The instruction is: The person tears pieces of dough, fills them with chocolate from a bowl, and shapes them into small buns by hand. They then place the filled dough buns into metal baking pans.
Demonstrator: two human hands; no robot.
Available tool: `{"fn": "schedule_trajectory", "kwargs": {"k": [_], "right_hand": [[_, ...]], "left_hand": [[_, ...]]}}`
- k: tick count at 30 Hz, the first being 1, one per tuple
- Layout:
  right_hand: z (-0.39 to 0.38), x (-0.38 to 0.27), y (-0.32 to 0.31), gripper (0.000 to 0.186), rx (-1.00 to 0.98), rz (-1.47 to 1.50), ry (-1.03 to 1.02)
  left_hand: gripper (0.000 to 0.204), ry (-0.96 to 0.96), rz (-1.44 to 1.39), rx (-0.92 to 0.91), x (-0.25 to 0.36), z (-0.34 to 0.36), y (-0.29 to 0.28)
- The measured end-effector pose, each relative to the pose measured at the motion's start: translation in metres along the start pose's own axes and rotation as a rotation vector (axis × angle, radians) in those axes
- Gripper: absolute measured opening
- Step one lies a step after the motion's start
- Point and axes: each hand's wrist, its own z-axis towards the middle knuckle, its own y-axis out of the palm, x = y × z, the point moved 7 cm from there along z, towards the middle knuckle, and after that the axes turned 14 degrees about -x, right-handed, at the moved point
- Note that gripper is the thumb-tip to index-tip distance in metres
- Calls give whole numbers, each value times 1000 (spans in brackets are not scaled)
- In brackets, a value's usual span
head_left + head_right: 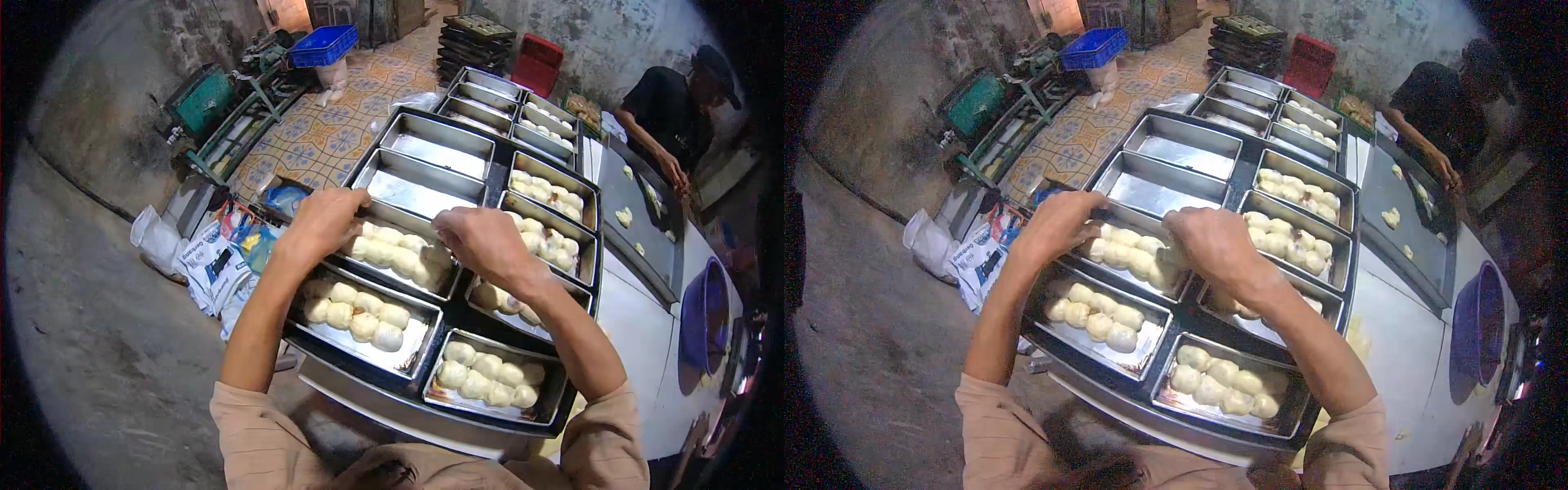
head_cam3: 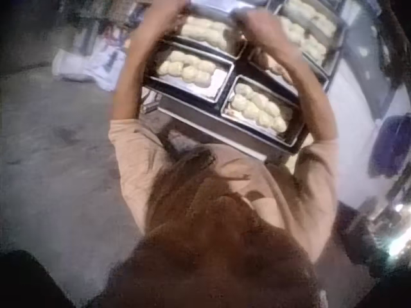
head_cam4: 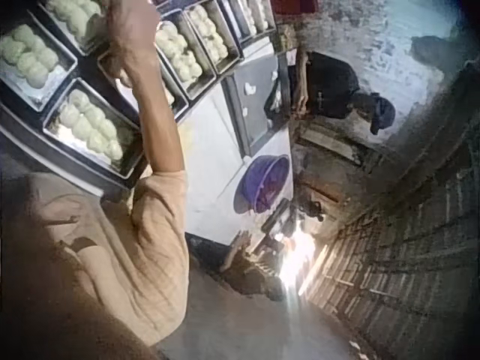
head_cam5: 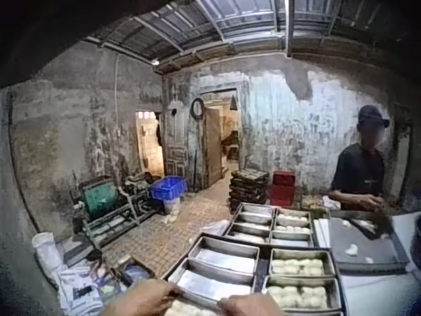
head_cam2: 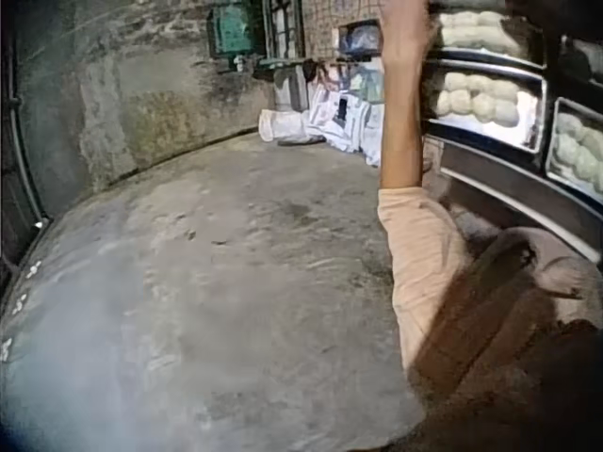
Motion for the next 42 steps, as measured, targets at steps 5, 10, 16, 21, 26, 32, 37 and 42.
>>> {"fn": "schedule_trajectory", "kwargs": {"k": [5,10,16,21,26,32,37,42], "right_hand": [[-6,6,34,16,-306,-102,43],[-25,11,-16,20,-34,80,-8],[-128,55,-85,16,335,224,-4],[-249,88,-105,24,366,335,420],[-384,116,-89,31,469,462,698],[-508,142,-7,31,146,601,863],[-534,159,44,32,55,607,817],[-558,145,81,32,-188,723,616]], "left_hand": [[28,-98,66,-141,22,13,4],[30,0,-316,-167,-4,3,1],[25,-64,-12,-83,0,14,-2],[19,-215,314,-93,24,31,4],[30,-70,-33,-155,-13,0,-1],[37,-138,-244,221,100,-95,-33],[31,65,-568,281,297,-169,-5],[32,-78,-777,-170,433,-142,103]]}}
